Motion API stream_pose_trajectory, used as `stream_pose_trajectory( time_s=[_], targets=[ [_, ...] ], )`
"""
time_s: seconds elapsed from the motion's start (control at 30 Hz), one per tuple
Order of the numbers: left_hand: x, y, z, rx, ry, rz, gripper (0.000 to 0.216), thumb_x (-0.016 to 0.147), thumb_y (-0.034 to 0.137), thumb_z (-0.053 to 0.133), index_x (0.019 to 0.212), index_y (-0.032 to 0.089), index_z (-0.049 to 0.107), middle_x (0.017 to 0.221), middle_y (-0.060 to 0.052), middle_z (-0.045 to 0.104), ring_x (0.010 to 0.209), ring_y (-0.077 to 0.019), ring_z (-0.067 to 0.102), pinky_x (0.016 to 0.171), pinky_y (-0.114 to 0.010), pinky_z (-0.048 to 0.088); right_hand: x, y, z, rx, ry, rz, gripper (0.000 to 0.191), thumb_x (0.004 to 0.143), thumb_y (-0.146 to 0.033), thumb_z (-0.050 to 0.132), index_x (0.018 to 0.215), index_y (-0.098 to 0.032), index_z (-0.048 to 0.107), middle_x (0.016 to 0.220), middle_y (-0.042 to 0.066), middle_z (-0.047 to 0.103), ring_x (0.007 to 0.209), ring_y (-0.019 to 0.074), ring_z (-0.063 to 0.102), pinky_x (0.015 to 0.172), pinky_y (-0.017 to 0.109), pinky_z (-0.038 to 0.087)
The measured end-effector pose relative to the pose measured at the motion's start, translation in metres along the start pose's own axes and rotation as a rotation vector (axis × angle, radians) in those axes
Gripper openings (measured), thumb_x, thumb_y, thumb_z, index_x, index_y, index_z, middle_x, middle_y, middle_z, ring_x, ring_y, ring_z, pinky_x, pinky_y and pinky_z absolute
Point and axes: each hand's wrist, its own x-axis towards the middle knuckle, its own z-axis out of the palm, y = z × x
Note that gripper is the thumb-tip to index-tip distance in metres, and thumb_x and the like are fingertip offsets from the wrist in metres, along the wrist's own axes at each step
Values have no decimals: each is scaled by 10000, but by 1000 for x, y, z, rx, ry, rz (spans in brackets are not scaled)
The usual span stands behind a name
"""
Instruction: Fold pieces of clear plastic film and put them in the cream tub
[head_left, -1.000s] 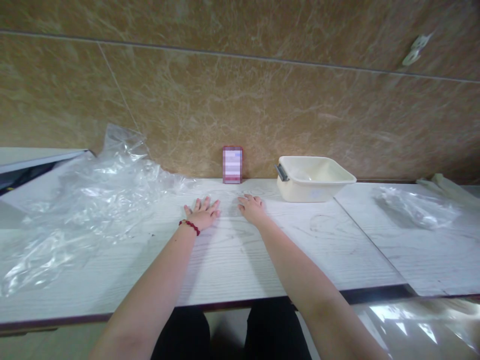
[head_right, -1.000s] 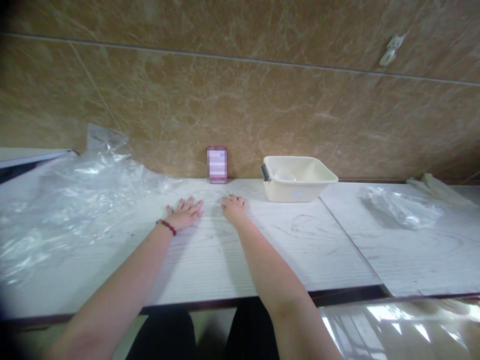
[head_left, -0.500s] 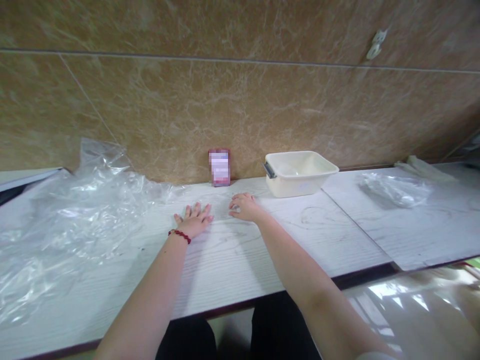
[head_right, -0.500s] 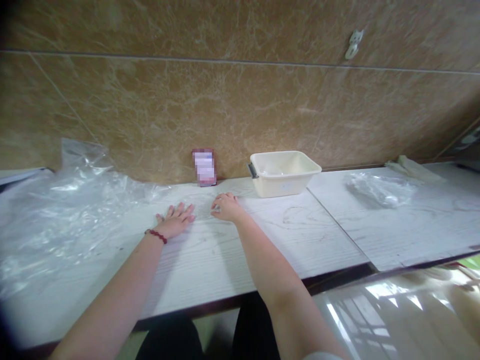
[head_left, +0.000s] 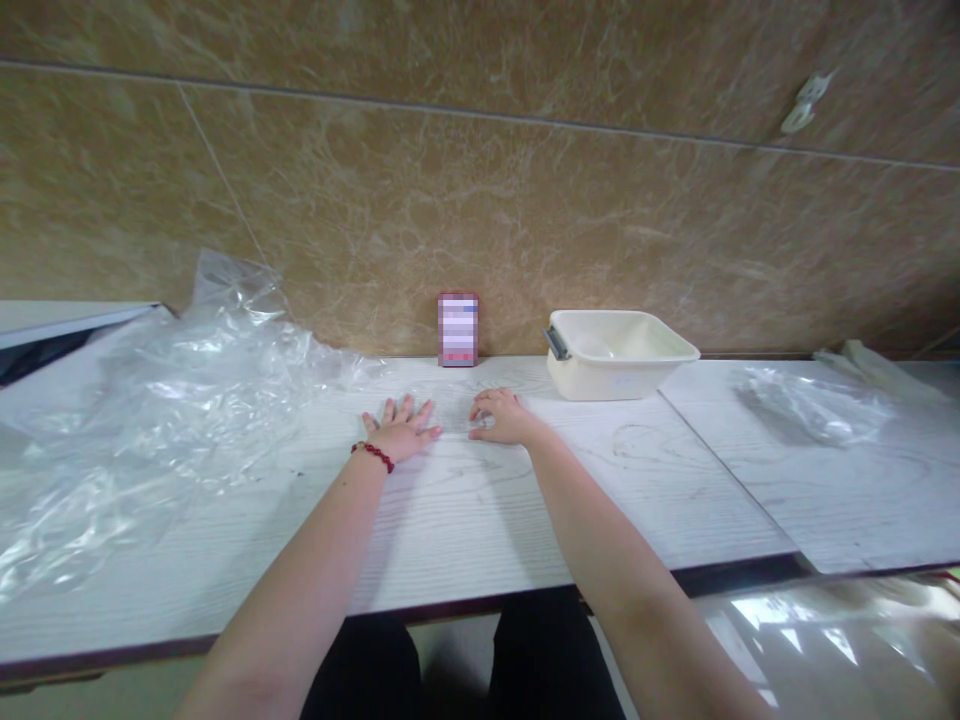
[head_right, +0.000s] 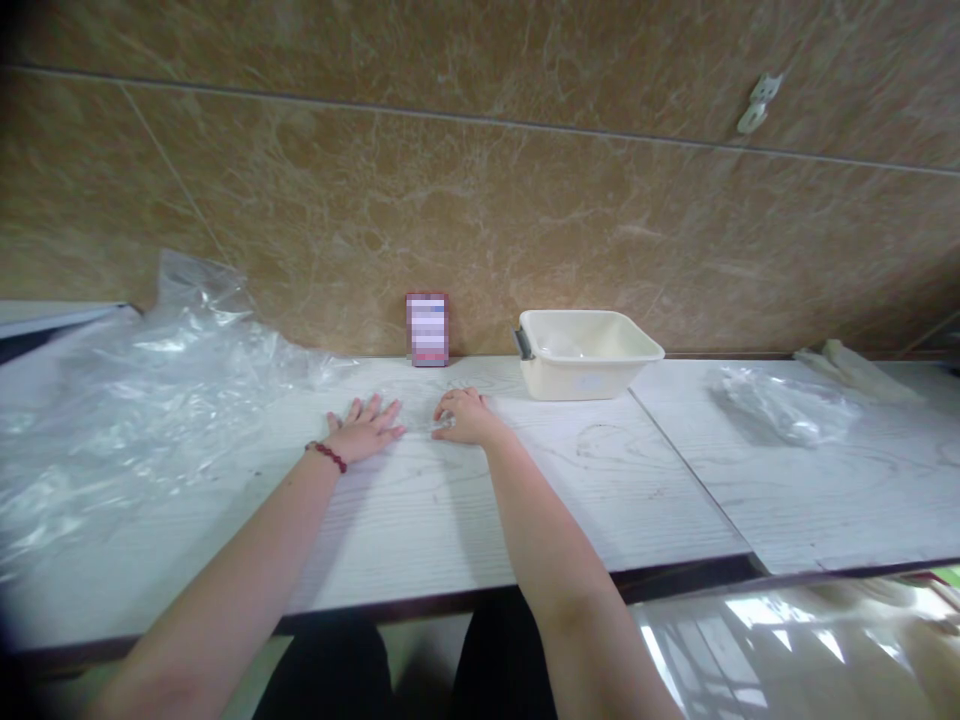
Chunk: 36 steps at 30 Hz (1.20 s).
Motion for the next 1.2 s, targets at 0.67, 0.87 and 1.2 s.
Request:
stream_pose_trajectory(
  time_s=[0.67, 0.87, 1.2],
  targets=[
    [0, 0, 0, 41, -3, 11, 699, 649, 698, 227, 1273, 396, 136, 1395, -32, 38, 1231, -371, -2, 849, -656, 25, -1, 6, 2, 3, 1, -48, 171, 640, -276, 534, 791, -228, 598, 1013, 13, 513, 987, 183, 396, 837, 338, 279],
    [-2, 2, -3, 36, -15, 10, 718, 647, 702, 232, 1281, 374, 149, 1395, -50, 33, 1229, -378, -12, 848, -656, 18, 0, 8, 3, 0, -7, -47, 133, 645, -259, 535, 743, -214, 613, 1031, 20, 515, 988, 178, 406, 852, 344, 275],
    [-3, 2, -3, 76, -3, -2, 760, 643, 700, 248, 1296, 321, 150, 1390, -96, 49, 1230, -378, 10, 862, -639, 44, 6, 17, 11, 31, 70, -135, 83, 627, -229, 565, 688, -198, 612, 943, 38, 554, 941, 179, 457, 830, 336, 308]
  ],
)
